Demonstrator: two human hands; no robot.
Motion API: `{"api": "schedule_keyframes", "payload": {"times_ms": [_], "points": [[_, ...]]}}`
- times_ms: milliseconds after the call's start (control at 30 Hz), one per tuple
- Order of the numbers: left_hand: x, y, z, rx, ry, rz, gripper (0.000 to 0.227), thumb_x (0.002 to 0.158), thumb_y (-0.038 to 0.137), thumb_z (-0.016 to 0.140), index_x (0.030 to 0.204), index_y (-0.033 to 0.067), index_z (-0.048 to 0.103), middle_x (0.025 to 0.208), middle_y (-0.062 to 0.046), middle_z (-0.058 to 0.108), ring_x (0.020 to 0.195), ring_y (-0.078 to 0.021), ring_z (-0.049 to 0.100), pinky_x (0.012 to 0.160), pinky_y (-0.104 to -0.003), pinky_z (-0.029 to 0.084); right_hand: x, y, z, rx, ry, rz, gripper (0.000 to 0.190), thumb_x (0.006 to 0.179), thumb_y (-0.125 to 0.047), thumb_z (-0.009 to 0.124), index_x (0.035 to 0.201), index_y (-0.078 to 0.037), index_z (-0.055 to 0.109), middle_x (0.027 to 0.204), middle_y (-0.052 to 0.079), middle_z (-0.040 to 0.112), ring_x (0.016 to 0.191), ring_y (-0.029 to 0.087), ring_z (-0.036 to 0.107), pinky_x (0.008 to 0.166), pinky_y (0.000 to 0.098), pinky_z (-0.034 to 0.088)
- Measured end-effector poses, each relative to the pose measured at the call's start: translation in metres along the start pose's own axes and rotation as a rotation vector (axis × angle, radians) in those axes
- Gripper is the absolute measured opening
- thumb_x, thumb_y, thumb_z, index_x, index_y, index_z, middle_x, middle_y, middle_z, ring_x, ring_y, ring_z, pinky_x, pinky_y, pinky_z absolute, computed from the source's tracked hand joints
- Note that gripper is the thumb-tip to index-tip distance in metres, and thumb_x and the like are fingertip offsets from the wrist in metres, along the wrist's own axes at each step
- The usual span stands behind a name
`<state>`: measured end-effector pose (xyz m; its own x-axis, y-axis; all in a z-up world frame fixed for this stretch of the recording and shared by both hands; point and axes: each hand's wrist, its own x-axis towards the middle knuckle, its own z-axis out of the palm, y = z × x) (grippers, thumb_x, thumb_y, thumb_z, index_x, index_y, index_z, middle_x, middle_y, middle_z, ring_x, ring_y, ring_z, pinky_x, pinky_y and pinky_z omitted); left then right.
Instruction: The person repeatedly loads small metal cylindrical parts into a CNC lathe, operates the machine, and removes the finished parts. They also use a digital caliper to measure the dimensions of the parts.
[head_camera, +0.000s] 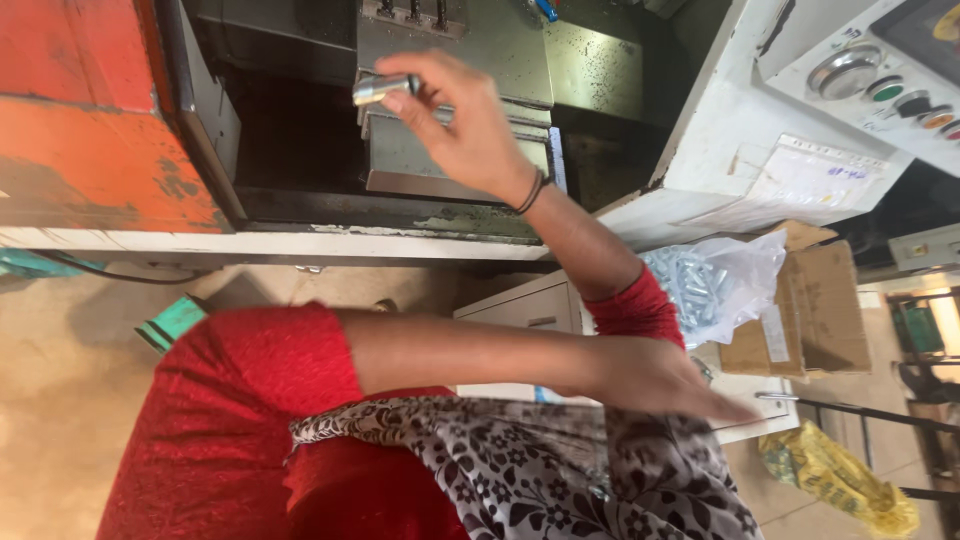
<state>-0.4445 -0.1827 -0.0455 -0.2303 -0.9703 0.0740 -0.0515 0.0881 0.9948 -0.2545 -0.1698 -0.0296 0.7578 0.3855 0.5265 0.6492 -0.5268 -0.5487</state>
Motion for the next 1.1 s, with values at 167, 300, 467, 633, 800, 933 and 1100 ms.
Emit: {"api": "schedule_keyframes", "payload": {"times_ms": [167, 300, 467, 633, 800, 933, 1100], "points": [[0.069, 0.021, 0.068, 0.366, -0.081, 0.259, 0.108, 0.048, 0.094, 0.054, 0.103, 0.0065, 0.084, 0.104, -0.013, 0.08, 0.093, -0.0231, 0.076, 0.076, -0.039, 0.063, -0.01, 0.005, 0.033, 0.146, -0.066, 0.097, 0.03, 0.106, -0.022, 0.07, 0.133, -0.009, 0.066, 0.107, 0.006, 0.074, 0.087, 0.012, 0.072, 0.076, 0.0268, 0.06], [0.088, 0.009, 0.108, 0.451, 0.061, 0.455, 0.085, 0.054, 0.075, 0.056, 0.104, 0.0111, 0.083, 0.103, -0.01, 0.081, 0.091, -0.0223, 0.075, 0.076, -0.039, 0.062, -0.021, 0.003, 0.047, 0.133, -0.12, 0.068, 0.03, 0.106, -0.021, 0.069, 0.132, -0.008, 0.066, 0.113, 0.007, 0.074, 0.086, 0.012, 0.07, 0.076, 0.0265, 0.058], [0.037, -0.017, 0.094, 0.506, 0.111, 0.385, 0.07, 0.058, 0.059, 0.059, 0.104, 0.0108, 0.081, 0.103, -0.01, 0.079, 0.09, -0.0239, 0.075, 0.076, -0.04, 0.061, -0.032, 0.0, 0.055, 0.171, -0.177, 0.107, 0.028, 0.106, -0.019, 0.07, 0.131, -0.008, 0.067, 0.107, 0.006, 0.071, 0.084, 0.01, 0.069, 0.075, 0.0258, 0.057], [-0.027, -0.016, 0.072, 0.519, 0.213, 0.335, 0.056, 0.063, 0.044, 0.061, 0.104, 0.0105, 0.08, 0.102, -0.01, 0.078, 0.089, -0.0255, 0.075, 0.075, -0.042, 0.06, -0.039, 0.0, 0.063, 0.224, -0.188, 0.132, 0.029, 0.104, -0.014, 0.069, 0.132, -0.007, 0.065, 0.108, 0.005, 0.071, 0.086, 0.009, 0.068, 0.077, 0.0257, 0.057], [-0.081, -0.003, 0.056, 0.521, 0.354, 0.337, 0.044, 0.067, 0.028, 0.064, 0.104, 0.0102, 0.079, 0.102, -0.01, 0.077, 0.088, -0.0272, 0.075, 0.075, -0.043, 0.06, -0.044, 0.013, 0.057, 0.227, -0.14, 0.171, 0.029, 0.102, -0.01, 0.071, 0.13, -0.007, 0.067, 0.103, 0.005, 0.07, 0.084, 0.009, 0.066, 0.075, 0.0249, 0.055], [-0.153, -0.022, 0.031, 0.546, 0.499, 0.261, 0.036, 0.07, 0.016, 0.066, 0.104, 0.01, 0.077, 0.102, -0.01, 0.076, 0.087, -0.0285, 0.074, 0.074, -0.045, 0.059, -0.054, 0.037, 0.054, 0.257, -0.058, 0.204, 0.027, 0.103, -0.008, 0.071, 0.13, -0.006, 0.068, 0.101, 0.003, 0.071, 0.085, 0.008, 0.062, 0.077, 0.0247, 0.054], [-0.25, -0.059, -0.005, 0.83, 0.477, -0.44, 0.019, 0.084, 0.011, 0.069, 0.102, 0.0103, 0.074, 0.095, -0.011, 0.075, 0.087, -0.0318, 0.073, 0.081, -0.046, 0.058, -0.059, 0.079, 0.054, 0.431, 0.026, 0.337, 0.028, 0.104, -0.008, 0.07, 0.131, -0.002, 0.066, 0.098, 0.002, 0.069, 0.086, 0.007, 0.061, 0.077, 0.0231, 0.052]]}}
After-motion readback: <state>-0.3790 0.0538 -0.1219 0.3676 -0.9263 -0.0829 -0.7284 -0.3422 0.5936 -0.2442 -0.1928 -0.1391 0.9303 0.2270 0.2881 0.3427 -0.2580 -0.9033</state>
